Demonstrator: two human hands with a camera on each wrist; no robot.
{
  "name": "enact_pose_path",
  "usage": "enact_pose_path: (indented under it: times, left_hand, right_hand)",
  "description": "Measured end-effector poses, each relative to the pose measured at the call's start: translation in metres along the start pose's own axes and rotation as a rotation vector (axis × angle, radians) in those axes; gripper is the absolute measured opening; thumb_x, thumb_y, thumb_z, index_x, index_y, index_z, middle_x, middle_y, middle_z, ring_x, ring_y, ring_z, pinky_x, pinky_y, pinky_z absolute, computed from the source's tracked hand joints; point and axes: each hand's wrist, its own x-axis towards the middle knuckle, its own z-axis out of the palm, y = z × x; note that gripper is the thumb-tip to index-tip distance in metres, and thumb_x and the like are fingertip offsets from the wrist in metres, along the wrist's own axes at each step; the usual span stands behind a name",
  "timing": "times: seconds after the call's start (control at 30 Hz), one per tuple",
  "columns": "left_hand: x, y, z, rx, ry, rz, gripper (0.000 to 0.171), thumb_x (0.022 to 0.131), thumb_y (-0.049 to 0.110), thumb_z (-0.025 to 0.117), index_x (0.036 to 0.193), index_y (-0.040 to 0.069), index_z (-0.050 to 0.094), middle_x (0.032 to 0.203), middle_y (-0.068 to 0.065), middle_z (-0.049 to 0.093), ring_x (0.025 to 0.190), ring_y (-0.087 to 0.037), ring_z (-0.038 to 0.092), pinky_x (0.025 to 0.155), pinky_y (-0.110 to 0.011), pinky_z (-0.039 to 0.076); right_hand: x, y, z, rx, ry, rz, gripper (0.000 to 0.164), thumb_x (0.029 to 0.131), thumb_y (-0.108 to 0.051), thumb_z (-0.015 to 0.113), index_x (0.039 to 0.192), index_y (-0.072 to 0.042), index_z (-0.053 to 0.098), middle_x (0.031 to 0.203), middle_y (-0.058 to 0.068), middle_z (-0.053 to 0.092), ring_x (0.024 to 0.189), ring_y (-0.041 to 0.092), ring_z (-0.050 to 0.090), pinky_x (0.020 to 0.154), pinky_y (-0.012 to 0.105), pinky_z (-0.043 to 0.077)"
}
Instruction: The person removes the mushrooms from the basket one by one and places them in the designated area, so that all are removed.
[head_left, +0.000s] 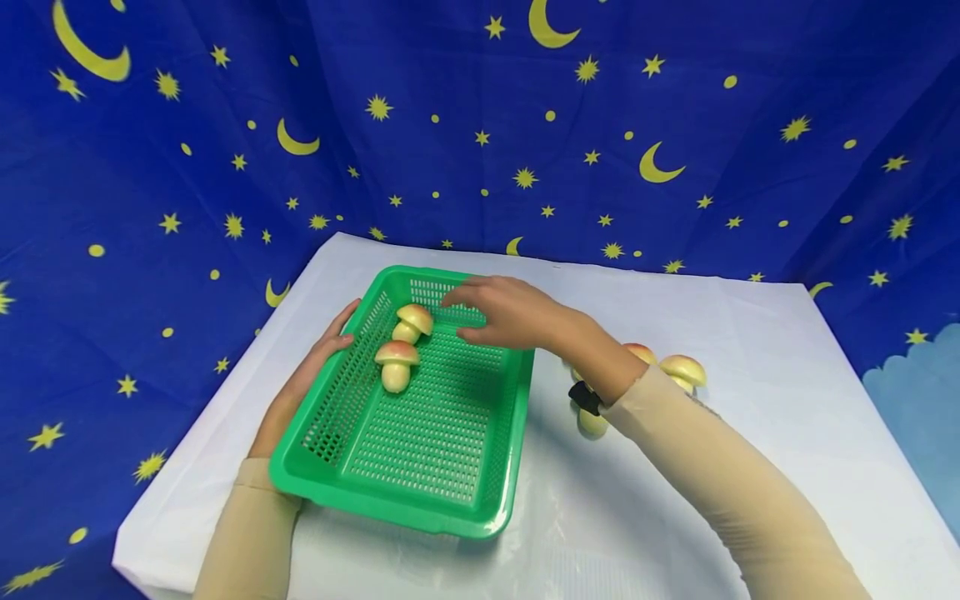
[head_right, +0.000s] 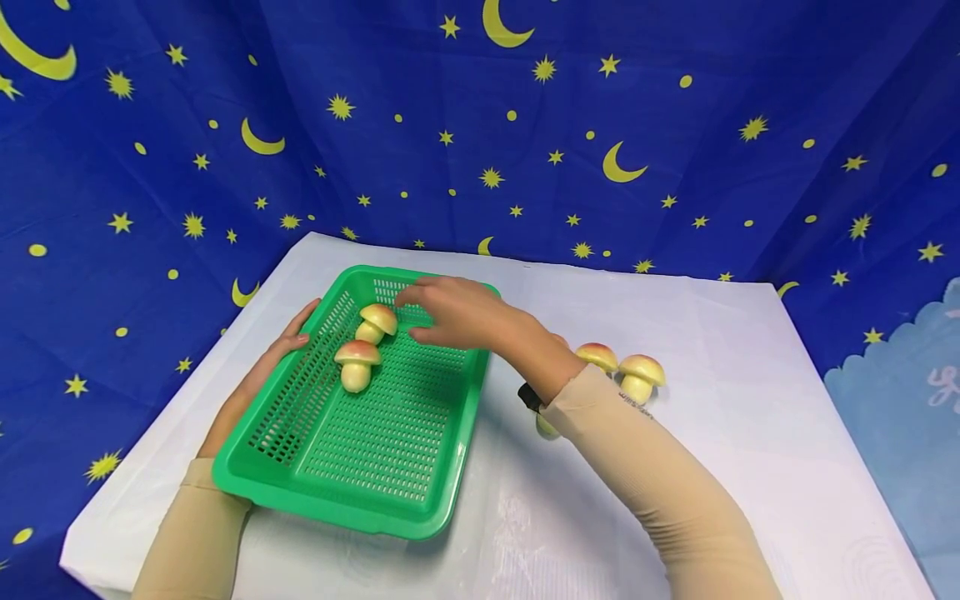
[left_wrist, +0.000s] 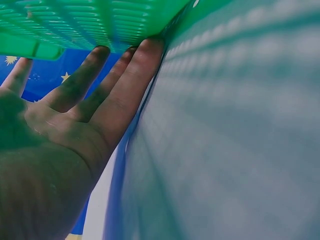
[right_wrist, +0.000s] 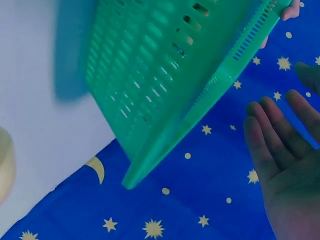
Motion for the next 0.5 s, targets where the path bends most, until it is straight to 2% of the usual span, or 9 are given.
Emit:
enact_pose_path:
  times: [0.23,0.5]
  left_hand:
    - [-0.001,0.0,0.001,-0.028,0.004,-0.012,0.058,0.106,0.018,0.028,0.156,0.028,0.001,0.16,-0.006,0.002,0.143,-0.03,0.01,0.106,-0.031,0.032]
    - [-0.001,0.001,0.001,-0.027,0.004,-0.009,0.058,0.106,0.019,0.028,0.156,0.028,0.002,0.16,-0.007,0.002,0.143,-0.031,0.01,0.105,-0.03,0.034]
  right_hand:
    - [0.017,-0.005,0.002,-0.019,-0.071,-0.004,0.044,0.09,-0.03,0.063,0.133,-0.021,0.059,0.131,-0.007,0.056,0.116,0.011,0.052,0.093,0.029,0.045]
    - [0.038,-0.015,0.006,-0.067,-0.158,-0.02,0.046,0.09,-0.031,0.064,0.133,-0.018,0.058,0.132,-0.005,0.055,0.119,0.011,0.051,0.096,0.028,0.043]
